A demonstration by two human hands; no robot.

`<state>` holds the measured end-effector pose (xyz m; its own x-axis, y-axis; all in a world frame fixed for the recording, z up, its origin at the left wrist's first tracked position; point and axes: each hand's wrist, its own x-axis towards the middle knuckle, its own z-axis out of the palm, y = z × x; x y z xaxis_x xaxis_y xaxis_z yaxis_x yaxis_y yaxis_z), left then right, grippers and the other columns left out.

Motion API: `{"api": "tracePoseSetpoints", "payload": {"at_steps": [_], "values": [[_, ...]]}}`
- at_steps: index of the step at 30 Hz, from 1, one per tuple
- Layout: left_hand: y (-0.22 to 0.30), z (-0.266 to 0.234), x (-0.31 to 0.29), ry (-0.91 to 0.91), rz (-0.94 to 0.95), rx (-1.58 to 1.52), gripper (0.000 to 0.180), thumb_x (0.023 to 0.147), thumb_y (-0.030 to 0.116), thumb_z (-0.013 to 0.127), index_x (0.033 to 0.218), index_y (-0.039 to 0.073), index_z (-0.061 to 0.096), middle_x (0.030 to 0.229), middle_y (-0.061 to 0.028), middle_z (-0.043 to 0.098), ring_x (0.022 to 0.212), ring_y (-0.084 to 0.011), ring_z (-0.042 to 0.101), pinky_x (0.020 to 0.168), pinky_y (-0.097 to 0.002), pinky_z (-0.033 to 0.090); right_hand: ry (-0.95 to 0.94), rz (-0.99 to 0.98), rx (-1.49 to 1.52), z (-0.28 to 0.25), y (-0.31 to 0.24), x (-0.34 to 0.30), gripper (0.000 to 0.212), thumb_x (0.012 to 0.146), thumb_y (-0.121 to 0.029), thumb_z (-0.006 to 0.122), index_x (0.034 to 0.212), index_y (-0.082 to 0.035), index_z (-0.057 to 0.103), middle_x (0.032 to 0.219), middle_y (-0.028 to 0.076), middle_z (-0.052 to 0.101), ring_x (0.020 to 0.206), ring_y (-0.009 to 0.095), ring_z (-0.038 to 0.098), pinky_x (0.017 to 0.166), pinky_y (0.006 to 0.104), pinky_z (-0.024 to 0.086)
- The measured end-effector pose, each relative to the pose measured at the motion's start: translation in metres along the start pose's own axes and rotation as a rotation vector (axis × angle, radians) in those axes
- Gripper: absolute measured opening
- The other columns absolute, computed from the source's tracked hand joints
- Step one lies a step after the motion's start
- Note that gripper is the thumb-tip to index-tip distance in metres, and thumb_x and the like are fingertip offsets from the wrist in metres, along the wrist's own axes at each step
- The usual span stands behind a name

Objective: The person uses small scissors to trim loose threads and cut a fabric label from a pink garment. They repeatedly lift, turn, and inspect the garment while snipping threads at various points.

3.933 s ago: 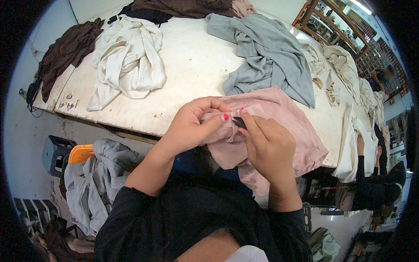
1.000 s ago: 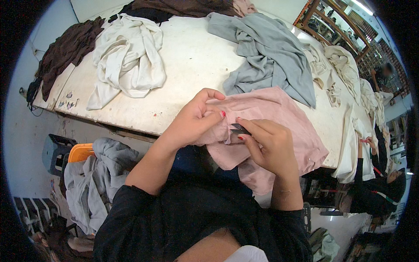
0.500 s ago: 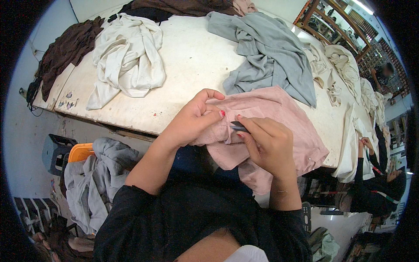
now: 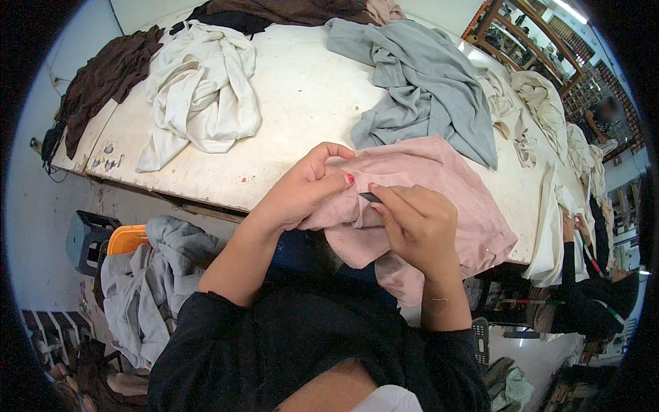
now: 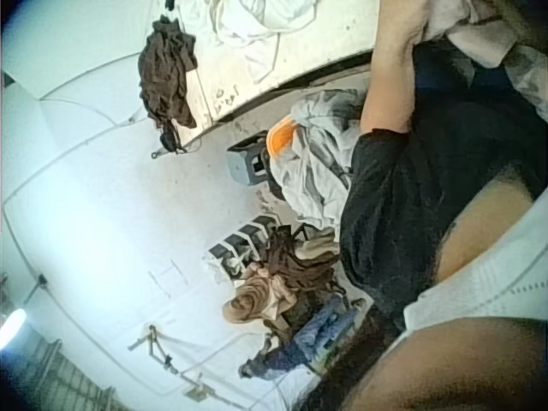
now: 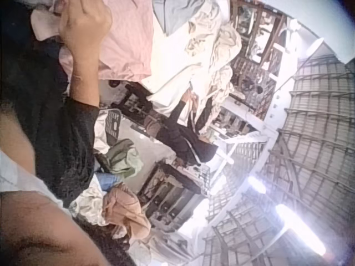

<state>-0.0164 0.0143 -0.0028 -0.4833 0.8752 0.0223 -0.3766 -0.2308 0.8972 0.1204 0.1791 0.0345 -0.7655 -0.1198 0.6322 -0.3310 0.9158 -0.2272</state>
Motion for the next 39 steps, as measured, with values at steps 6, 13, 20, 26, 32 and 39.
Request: {"api": "tracePoseSetpoints", "payload": {"at_steps": [6, 13, 20, 26, 32, 39], "values": [[0.002, 0.007, -0.004, -0.13, 0.138, 0.071, 0.019, 0.09, 0.002, 0.049, 0.109, 0.004, 0.05, 0.082, -0.0028, 0.06, 0.078, -0.0077, 0.056, 0.07, -0.0226, 0.045, 0.043, 0.335, 0.845, 0.028, 0.035, 0.003, 0.035, 0.078, -0.009, 0.07, 0.11, 0.003, 0.062, 0.102, 0.009, 0.066, 0.091, 0.018, 0.061, 0.079, 0.0267, 0.046], [0.02, -0.01, -0.017, -0.12, 0.38, 0.891, 0.014, 0.082, 0.001, 0.05, 0.085, -0.005, 0.062, 0.095, -0.0089, 0.063, 0.082, -0.0175, 0.058, 0.076, -0.0312, 0.046, -0.295, 0.45, 0.499, 0.021, 0.038, 0.003, 0.031, 0.072, -0.012, 0.074, 0.099, 0.0, 0.064, 0.087, 0.006, 0.065, 0.075, 0.017, 0.061, 0.065, 0.0264, 0.047], [-0.003, -0.003, -0.017, 0.131, 0.286, 0.552, 0.014, 0.079, -0.004, 0.056, 0.091, -0.006, 0.062, 0.11, -0.0122, 0.061, 0.096, -0.0152, 0.056, 0.082, -0.0269, 0.045, 0.099, -0.154, -0.074, 0.032, -0.023, -0.009, 0.027, 0.067, -0.018, 0.066, 0.093, -0.009, 0.066, 0.079, 0.005, 0.062, 0.062, 0.019, 0.059, 0.053, 0.0307, 0.045], [-0.011, -0.008, -0.018, 0.08, 0.451, 0.633, 0.021, 0.075, -0.008, 0.06, 0.096, -0.003, 0.062, 0.116, -0.0126, 0.057, 0.103, -0.015, 0.053, 0.084, -0.0254, 0.044, 0.164, 0.304, 0.418, 0.034, -0.024, -0.007, 0.041, 0.06, 0.004, 0.067, 0.099, -0.006, 0.065, 0.082, 0.008, 0.061, 0.073, 0.022, 0.061, 0.063, 0.0291, 0.05], [-0.026, 0.001, -0.018, 0.099, 0.52, 0.553, 0.013, 0.076, -0.004, 0.061, 0.088, -0.001, 0.06, 0.123, -0.0067, 0.054, 0.075, -0.0046, 0.048, 0.06, -0.0184, 0.039, 0.249, 0.226, 0.363, 0.046, -0.005, 0.009, 0.024, 0.074, 0.004, 0.066, 0.096, -0.003, 0.062, 0.084, 0.005, 0.057, 0.066, 0.011, 0.051, 0.057, 0.0214, 0.039], [-0.021, -0.001, -0.028, 0.175, 0.621, 0.724, 0.005, 0.077, -0.004, 0.06, 0.081, -0.002, 0.062, 0.116, -0.0113, 0.059, 0.086, -0.0112, 0.056, 0.065, -0.0228, 0.043, 0.354, 0.634, 1.052, 0.026, 0.024, -0.011, 0.027, 0.089, -0.019, 0.062, 0.101, 0.005, 0.056, 0.076, 0.005, 0.055, 0.069, 0.019, 0.054, 0.071, 0.0247, 0.045]]}}
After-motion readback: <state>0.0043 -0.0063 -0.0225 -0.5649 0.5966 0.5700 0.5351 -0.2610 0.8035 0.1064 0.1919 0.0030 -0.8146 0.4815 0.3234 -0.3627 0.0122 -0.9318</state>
